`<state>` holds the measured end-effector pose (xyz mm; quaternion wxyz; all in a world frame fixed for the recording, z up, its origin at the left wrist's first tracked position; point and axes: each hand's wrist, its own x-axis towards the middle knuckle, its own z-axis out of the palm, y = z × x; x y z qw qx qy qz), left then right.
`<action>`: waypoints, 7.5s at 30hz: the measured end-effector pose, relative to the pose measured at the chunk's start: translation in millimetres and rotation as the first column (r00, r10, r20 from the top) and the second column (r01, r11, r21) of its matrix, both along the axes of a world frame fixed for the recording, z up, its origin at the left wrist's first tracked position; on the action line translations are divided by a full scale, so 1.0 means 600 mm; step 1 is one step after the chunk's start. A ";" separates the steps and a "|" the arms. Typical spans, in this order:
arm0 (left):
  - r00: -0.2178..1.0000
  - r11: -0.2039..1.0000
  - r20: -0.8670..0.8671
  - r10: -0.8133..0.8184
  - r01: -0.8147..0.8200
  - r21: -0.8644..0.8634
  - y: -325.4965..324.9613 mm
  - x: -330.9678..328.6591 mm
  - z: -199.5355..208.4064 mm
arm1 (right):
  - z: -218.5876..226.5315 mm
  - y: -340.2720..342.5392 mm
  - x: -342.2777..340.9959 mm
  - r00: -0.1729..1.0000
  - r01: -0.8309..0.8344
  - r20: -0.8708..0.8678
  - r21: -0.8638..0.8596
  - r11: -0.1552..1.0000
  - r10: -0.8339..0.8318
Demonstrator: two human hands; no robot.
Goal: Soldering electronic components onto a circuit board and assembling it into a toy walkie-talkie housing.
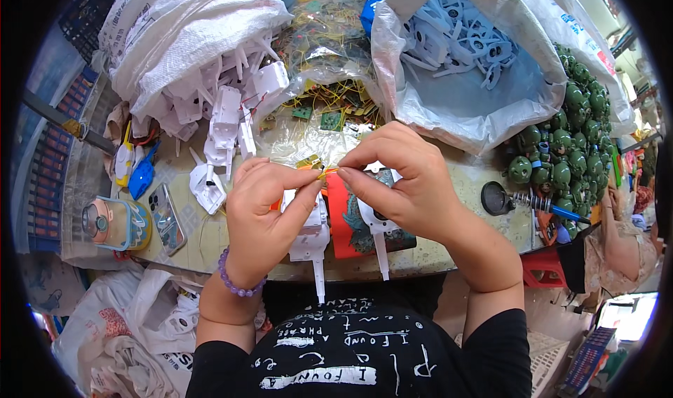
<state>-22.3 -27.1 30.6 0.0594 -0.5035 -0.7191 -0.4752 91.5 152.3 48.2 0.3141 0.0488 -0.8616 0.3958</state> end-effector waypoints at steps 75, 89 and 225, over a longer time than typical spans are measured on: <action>0.958 0.925 -0.091 -0.273 0.235 -0.298 0.035 0.041 -0.043 | -0.150 0.237 0.437 0.226 0.793 0.205 -0.606 0.057 -0.952; 0.970 0.957 -0.126 -0.209 0.176 -0.232 0.042 0.053 -0.045 | -0.073 0.023 0.403 0.647 0.442 -0.565 -0.269 0.856 -0.512; 0.968 0.929 -0.156 -0.199 0.136 -0.343 0.045 0.087 -0.015 | -0.078 0.072 0.327 0.446 0.722 -0.503 -0.287 0.629 -0.741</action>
